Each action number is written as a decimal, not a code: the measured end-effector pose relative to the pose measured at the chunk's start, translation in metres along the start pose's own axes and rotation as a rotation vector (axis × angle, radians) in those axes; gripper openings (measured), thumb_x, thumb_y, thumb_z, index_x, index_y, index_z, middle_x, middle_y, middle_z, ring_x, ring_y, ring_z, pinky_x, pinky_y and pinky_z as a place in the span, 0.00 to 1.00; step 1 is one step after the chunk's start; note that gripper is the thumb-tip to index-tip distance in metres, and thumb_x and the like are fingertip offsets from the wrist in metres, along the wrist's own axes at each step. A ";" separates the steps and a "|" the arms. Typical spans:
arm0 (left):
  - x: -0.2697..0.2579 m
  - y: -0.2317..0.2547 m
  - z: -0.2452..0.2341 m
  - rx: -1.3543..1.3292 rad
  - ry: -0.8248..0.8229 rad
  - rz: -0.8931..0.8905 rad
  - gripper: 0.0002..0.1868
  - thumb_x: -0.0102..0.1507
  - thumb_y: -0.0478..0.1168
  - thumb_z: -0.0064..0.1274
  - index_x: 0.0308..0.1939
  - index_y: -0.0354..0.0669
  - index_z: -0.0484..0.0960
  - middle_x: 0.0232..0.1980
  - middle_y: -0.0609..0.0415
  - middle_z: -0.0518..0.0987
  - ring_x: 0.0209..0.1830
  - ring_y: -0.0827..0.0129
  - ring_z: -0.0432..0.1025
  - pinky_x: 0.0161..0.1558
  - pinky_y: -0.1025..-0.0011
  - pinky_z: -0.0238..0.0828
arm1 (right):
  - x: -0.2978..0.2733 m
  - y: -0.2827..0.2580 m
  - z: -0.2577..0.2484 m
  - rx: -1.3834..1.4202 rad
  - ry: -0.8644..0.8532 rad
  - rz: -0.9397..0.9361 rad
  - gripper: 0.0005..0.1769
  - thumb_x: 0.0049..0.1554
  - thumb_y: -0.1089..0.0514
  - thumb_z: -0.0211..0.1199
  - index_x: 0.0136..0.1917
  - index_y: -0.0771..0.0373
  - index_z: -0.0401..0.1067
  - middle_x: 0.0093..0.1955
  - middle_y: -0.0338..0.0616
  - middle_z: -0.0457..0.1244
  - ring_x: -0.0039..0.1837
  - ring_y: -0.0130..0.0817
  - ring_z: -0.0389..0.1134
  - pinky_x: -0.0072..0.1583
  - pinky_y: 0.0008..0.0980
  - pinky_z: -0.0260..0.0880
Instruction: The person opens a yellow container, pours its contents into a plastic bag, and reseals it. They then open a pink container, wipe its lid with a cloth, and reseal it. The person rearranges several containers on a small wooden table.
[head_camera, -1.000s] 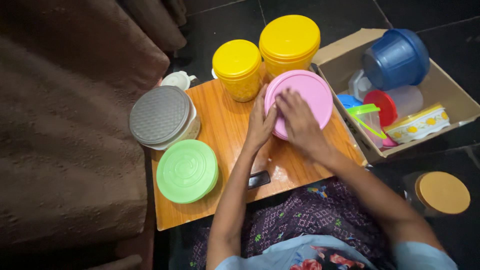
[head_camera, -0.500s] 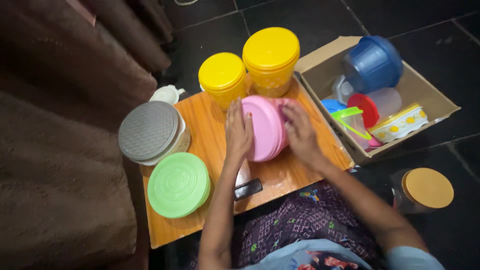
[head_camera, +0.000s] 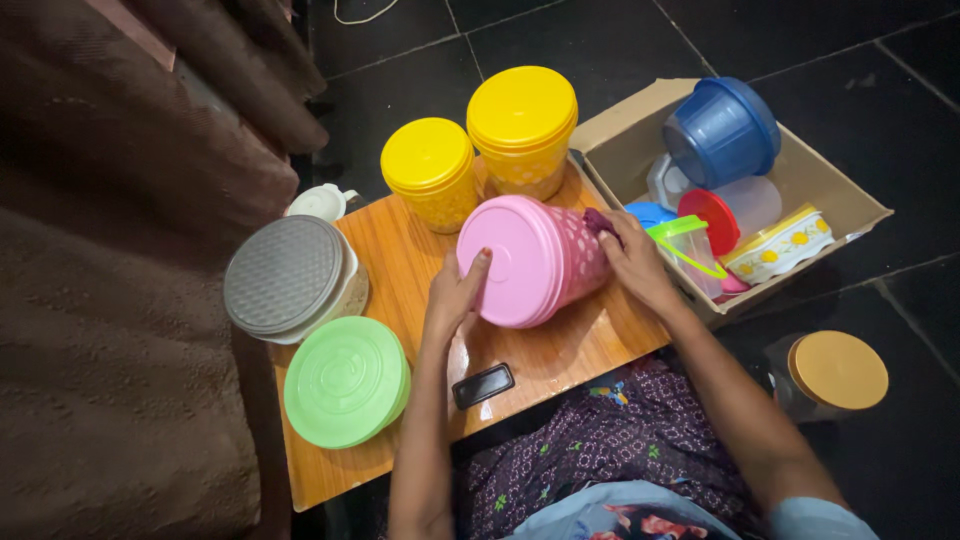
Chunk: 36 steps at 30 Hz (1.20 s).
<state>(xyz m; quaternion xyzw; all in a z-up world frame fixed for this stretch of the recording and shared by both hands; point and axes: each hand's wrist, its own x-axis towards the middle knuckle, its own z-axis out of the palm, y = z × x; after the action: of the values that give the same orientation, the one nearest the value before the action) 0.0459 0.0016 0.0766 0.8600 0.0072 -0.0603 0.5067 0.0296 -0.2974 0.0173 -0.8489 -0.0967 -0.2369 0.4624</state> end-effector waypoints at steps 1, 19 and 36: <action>-0.002 -0.001 0.000 -0.053 -0.055 -0.071 0.36 0.64 0.61 0.54 0.64 0.34 0.76 0.50 0.32 0.84 0.48 0.43 0.81 0.49 0.56 0.76 | -0.004 0.000 0.000 0.015 -0.015 -0.011 0.19 0.63 0.61 0.53 0.66 0.70 0.69 0.65 0.57 0.63 0.68 0.52 0.64 0.69 0.43 0.62; 0.028 0.015 -0.021 -0.035 0.050 0.150 0.29 0.62 0.55 0.57 0.56 0.36 0.83 0.48 0.43 0.86 0.49 0.61 0.81 0.53 0.67 0.74 | 0.035 -0.065 0.002 0.192 -0.163 -0.068 0.19 0.65 0.59 0.57 0.68 0.64 0.71 0.69 0.55 0.63 0.75 0.49 0.62 0.74 0.43 0.59; 0.010 -0.014 -0.068 -0.471 0.032 0.047 0.26 0.62 0.51 0.57 0.51 0.29 0.79 0.28 0.52 0.80 0.18 0.72 0.73 0.16 0.74 0.69 | 0.092 -0.128 0.025 0.402 -0.405 -0.102 0.21 0.56 0.73 0.45 0.59 0.69 0.70 0.56 0.51 0.71 0.59 0.38 0.75 0.64 0.34 0.74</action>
<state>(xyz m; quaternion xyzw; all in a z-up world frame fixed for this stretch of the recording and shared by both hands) 0.0618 0.0668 0.0959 0.7190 0.0089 -0.0315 0.6943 0.0679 -0.2109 0.1456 -0.7642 -0.2749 -0.0616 0.5803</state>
